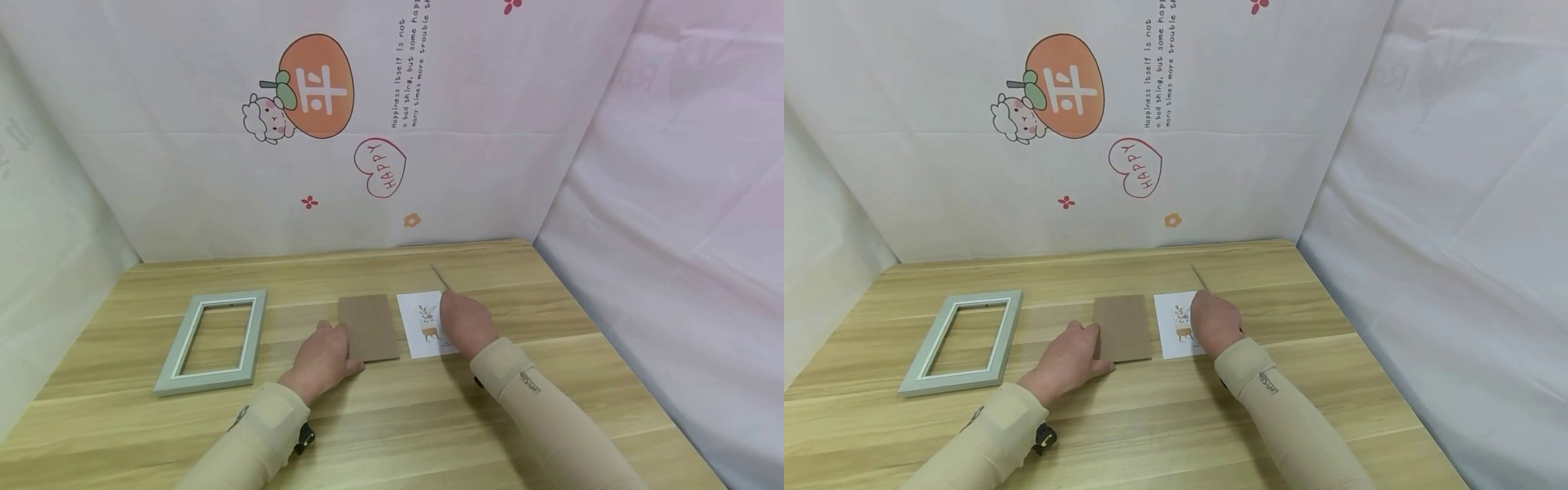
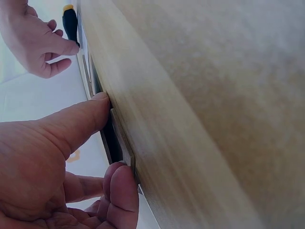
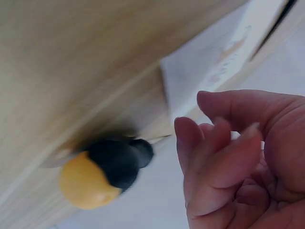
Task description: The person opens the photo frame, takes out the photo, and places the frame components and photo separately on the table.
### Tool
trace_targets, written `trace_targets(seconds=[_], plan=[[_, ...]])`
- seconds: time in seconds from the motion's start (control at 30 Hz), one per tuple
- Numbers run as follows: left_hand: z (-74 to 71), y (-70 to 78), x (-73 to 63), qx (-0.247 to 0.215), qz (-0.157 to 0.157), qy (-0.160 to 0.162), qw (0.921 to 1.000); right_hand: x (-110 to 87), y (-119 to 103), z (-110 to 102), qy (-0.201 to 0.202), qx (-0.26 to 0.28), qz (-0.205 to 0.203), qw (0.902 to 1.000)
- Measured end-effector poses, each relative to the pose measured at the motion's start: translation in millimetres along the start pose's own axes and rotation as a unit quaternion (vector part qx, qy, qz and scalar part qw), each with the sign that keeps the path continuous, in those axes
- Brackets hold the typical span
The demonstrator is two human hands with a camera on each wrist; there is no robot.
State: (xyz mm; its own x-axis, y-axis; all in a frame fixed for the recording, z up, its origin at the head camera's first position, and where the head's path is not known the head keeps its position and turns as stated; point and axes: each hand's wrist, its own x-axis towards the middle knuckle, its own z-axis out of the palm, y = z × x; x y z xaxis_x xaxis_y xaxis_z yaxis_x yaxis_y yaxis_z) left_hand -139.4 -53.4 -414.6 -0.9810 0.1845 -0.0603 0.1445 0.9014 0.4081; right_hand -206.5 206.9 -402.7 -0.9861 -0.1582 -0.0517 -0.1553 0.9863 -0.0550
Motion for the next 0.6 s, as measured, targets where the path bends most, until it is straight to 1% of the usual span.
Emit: trace_targets(seconds=[0.13,0.37,0.5,0.6], plan=[[-0.8,0.5,-0.9,-0.001,-0.002,0.000,1.0000,-1.1,-8.5,-4.8,-0.019,0.009,-0.001,0.9998],[0.2,0.2,-1.4,-0.004,-0.005,-0.003,1.0000,-9.0,-20.7,-3.5,-0.060,-0.024,-0.013,0.9978],[1.5,-1.0,-2.0,-0.005,-0.003,0.000,1.0000,-12.4,-22.7,-2.1,-0.073,-0.025,-0.020,0.9968],[1.9,-2.1,-2.7,-0.003,0.001,0.004,1.0000,-13.1,-23.4,-0.7,-0.074,-0.023,-0.026,0.9967]])
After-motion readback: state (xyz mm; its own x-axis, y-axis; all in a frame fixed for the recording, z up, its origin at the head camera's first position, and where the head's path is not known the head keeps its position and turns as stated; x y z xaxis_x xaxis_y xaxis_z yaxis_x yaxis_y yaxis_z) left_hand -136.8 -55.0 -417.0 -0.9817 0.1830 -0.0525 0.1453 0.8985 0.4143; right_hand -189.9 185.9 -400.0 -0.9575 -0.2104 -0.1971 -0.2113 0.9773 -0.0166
